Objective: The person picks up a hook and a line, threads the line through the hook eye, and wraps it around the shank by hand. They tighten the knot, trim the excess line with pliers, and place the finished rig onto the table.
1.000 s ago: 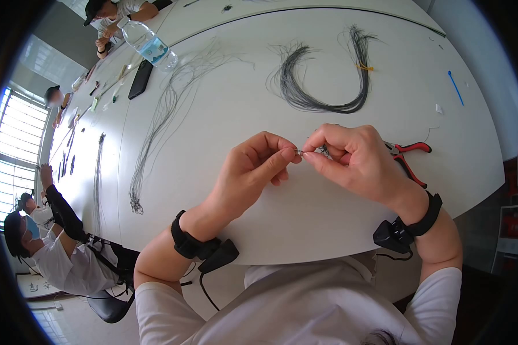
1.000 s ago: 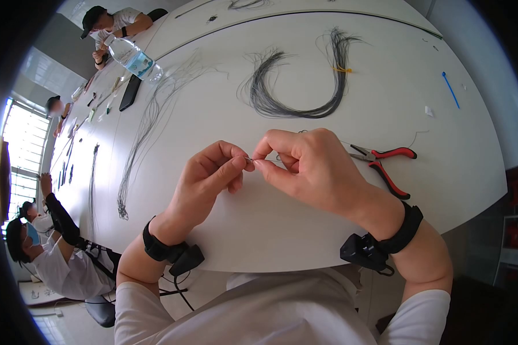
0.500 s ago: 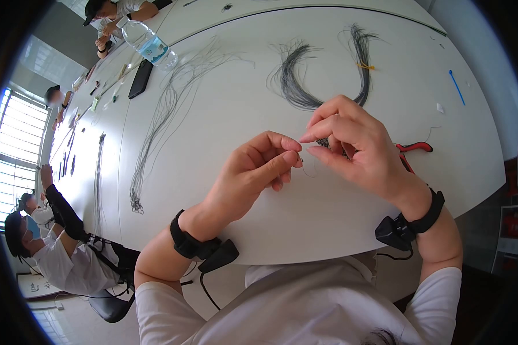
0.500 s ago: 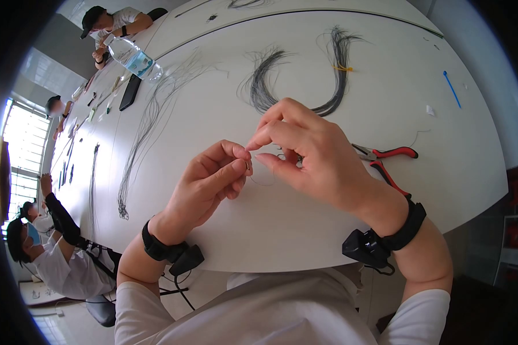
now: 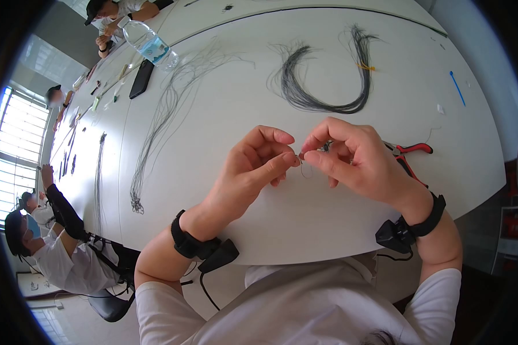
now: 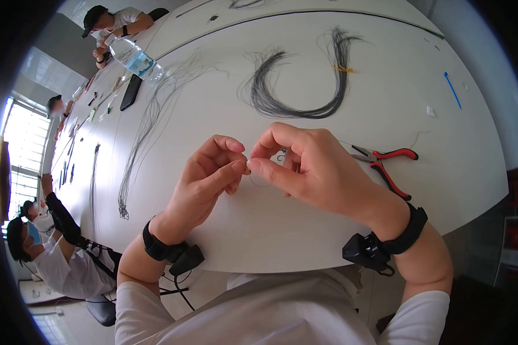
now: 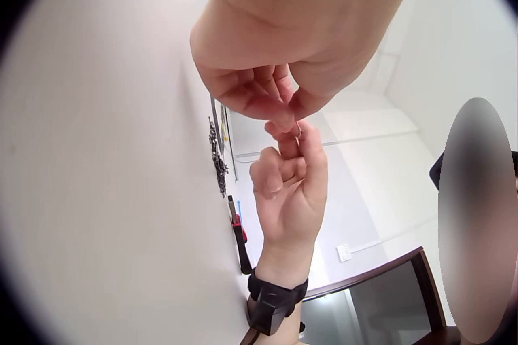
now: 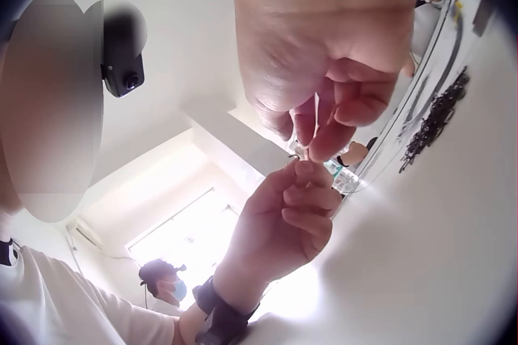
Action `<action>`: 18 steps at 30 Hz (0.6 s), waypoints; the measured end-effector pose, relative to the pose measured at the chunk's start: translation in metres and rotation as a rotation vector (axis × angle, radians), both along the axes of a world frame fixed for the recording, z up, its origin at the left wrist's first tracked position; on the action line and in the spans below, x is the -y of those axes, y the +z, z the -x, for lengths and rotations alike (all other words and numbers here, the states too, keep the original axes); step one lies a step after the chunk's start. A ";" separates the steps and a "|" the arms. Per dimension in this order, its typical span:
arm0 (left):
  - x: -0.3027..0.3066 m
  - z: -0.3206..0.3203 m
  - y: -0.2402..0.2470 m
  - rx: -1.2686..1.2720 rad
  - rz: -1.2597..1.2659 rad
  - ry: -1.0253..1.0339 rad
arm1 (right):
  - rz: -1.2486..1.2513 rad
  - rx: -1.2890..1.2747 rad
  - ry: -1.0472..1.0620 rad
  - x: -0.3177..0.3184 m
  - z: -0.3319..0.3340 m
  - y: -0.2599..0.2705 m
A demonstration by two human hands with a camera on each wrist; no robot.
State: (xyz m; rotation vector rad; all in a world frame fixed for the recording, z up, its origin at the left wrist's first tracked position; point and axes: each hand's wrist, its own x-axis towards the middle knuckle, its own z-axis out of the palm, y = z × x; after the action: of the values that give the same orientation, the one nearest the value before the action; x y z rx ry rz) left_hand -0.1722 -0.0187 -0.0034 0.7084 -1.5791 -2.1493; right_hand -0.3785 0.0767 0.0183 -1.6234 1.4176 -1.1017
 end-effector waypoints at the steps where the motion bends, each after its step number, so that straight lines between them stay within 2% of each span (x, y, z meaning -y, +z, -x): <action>1: 0.001 -0.001 -0.001 0.002 0.037 0.016 | -0.124 0.145 0.016 0.000 -0.003 0.000; 2: 0.001 -0.001 -0.002 0.004 0.075 0.033 | -0.248 0.289 0.032 -0.001 -0.005 0.000; 6: -0.004 0.001 0.003 0.071 0.202 0.090 | -0.350 0.243 0.057 0.001 -0.009 0.000; 9: -0.005 0.002 0.004 0.214 0.436 0.042 | -0.198 0.227 0.043 0.002 -0.008 -0.012; 11: -0.007 0.002 0.009 0.256 0.547 0.037 | -0.153 -0.058 -0.016 0.001 -0.007 -0.004; 15: -0.007 -0.001 0.014 0.245 0.693 0.073 | -0.043 -0.180 -0.005 0.000 -0.008 0.000; 18: -0.010 -0.001 0.012 0.233 0.974 0.042 | -0.041 -0.219 0.047 -0.001 -0.008 0.005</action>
State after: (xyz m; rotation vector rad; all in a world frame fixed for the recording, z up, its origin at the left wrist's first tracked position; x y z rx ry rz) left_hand -0.1711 -0.0088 0.0083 0.6283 -2.3735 -1.0316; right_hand -0.3708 0.0777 0.0237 -1.7815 1.5221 -0.8832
